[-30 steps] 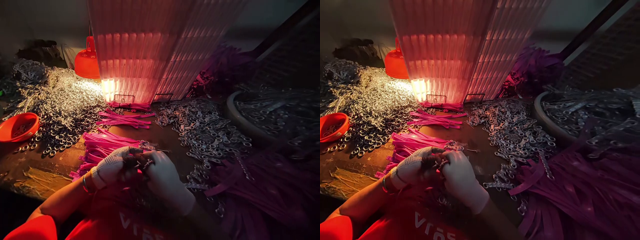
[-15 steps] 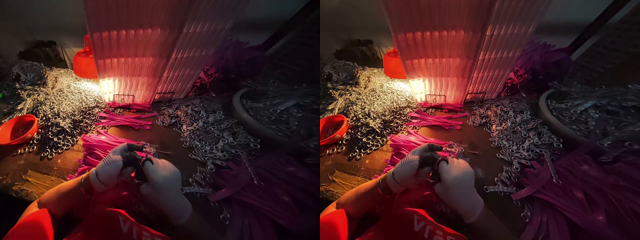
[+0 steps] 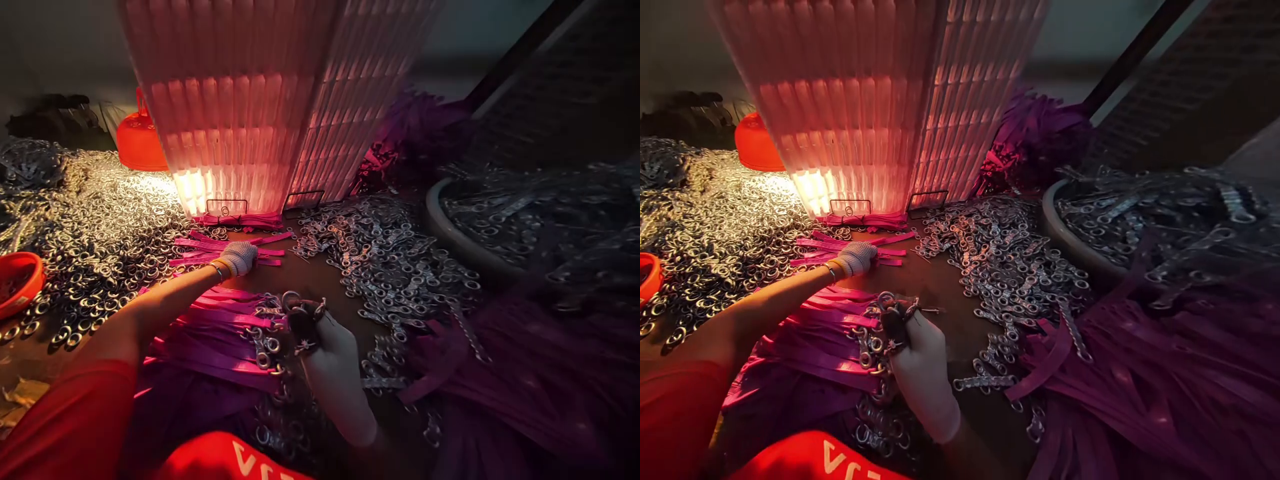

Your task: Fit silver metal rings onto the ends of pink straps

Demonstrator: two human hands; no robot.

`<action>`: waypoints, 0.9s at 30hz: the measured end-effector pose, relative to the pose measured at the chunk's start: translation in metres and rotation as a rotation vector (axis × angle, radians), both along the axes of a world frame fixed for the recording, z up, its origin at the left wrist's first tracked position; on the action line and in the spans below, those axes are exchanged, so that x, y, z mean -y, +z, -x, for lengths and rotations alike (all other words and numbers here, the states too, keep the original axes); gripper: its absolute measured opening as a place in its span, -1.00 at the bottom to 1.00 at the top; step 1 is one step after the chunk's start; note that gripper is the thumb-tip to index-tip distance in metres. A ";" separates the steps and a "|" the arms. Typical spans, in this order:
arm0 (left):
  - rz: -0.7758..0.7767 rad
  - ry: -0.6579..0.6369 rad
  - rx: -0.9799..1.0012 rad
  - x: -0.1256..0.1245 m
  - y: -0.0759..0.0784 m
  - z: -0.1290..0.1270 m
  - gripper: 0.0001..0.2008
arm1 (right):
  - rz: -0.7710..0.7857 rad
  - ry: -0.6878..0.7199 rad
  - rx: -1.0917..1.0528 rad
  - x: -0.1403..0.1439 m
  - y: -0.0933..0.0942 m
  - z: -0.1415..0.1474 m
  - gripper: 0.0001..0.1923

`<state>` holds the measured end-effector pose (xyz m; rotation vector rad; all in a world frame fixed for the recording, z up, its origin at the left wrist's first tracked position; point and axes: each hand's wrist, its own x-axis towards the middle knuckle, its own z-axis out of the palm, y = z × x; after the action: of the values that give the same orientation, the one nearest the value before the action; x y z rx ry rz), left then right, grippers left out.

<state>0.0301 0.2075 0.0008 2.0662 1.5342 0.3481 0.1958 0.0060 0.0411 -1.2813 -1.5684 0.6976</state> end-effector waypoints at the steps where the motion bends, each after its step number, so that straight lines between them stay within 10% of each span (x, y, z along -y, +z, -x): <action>1: 0.004 0.005 -0.022 -0.006 -0.005 0.000 -0.91 | 0.009 0.013 0.007 0.001 0.001 -0.001 -0.76; 9: -0.008 0.002 0.111 0.010 0.006 0.020 -0.85 | 0.050 0.145 -0.020 0.011 0.001 -0.003 -0.78; 17: 0.347 0.015 0.819 0.140 0.061 0.050 -0.77 | -0.141 0.110 0.397 -0.001 -0.010 0.011 -0.76; 27: 0.203 0.044 0.599 0.193 0.065 0.042 -0.75 | -0.396 0.037 0.934 0.011 -0.005 0.033 -0.83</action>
<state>-0.0121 0.0144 0.0659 1.5764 1.1887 0.7206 0.1626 -0.0051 0.0362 -1.3355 -2.3149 -0.2714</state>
